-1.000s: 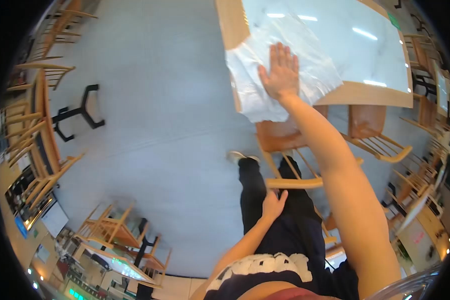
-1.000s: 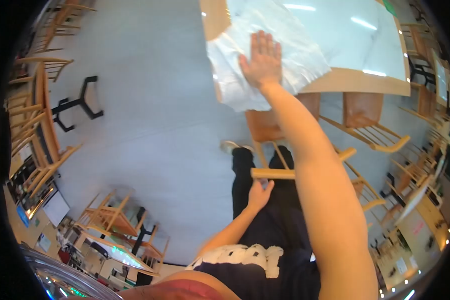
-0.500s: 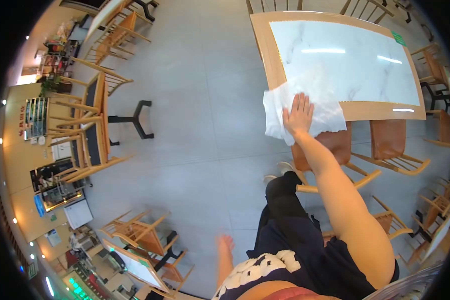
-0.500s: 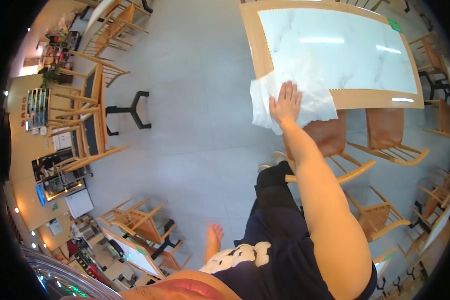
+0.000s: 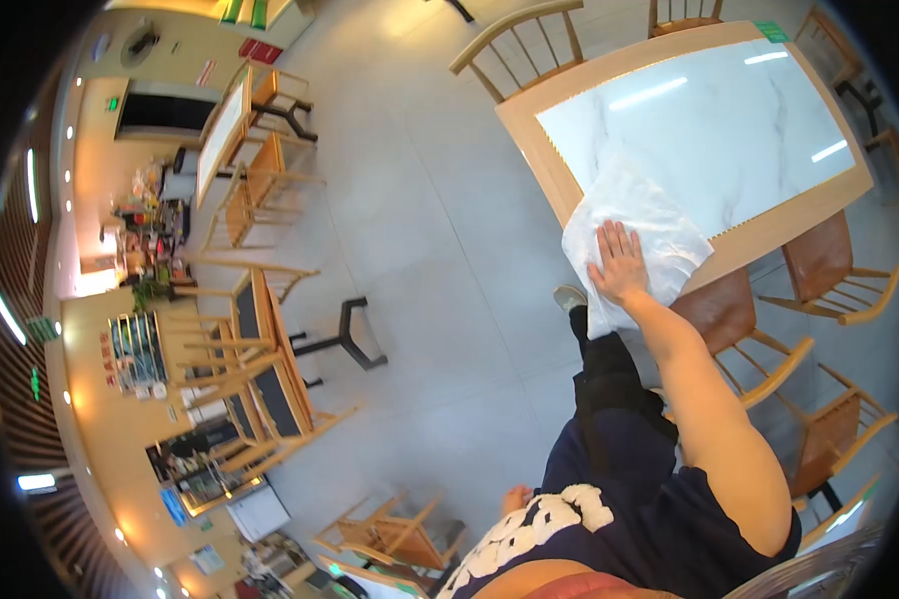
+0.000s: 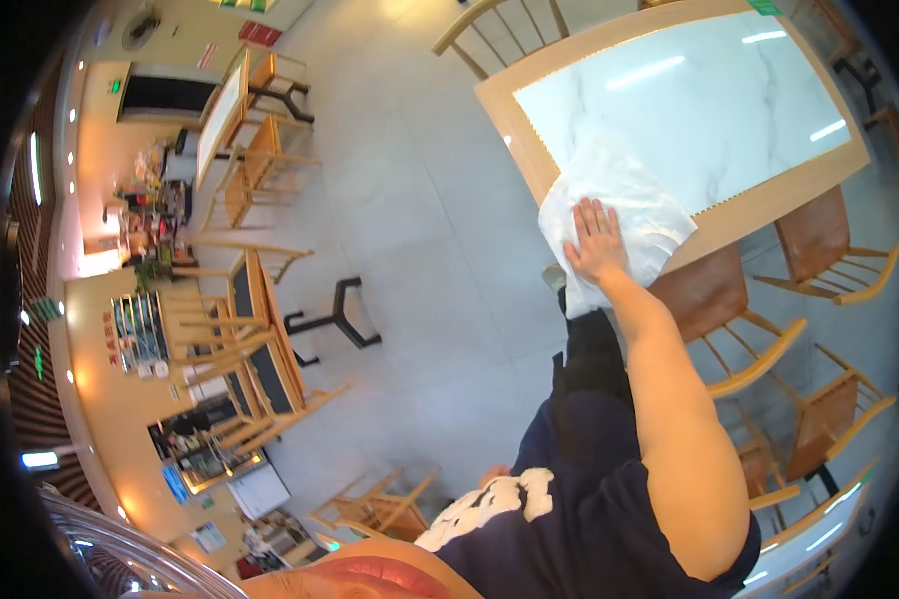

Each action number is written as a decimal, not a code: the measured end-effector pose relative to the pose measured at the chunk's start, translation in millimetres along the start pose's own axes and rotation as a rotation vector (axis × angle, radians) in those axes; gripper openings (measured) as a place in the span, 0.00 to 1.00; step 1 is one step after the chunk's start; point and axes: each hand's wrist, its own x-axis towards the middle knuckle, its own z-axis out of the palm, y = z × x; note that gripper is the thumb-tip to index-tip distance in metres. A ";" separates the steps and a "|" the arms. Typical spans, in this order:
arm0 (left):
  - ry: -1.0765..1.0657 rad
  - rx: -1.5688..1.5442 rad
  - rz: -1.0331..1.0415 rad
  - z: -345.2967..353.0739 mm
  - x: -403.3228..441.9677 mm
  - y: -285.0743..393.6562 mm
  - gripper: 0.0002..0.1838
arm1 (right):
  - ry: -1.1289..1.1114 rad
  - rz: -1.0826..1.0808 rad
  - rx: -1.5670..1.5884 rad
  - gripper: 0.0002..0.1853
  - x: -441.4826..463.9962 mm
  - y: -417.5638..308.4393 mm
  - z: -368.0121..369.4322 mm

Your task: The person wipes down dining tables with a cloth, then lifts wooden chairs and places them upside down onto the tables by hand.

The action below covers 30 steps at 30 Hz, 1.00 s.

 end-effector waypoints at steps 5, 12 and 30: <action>0.190 -0.071 0.203 -65.6 11.5 237.3 0.28 | -0.039 0.043 0.027 0.43 46.5 -5.3 1.1; 0.158 0.155 0.638 -50.3 -39.0 463.3 0.29 | 0.013 0.076 0.022 0.41 108.0 -21.3 6.9; -0.075 0.373 0.040 -180.8 140.7 543.6 0.29 | 0.140 0.471 -0.074 0.41 253.0 -87.7 44.4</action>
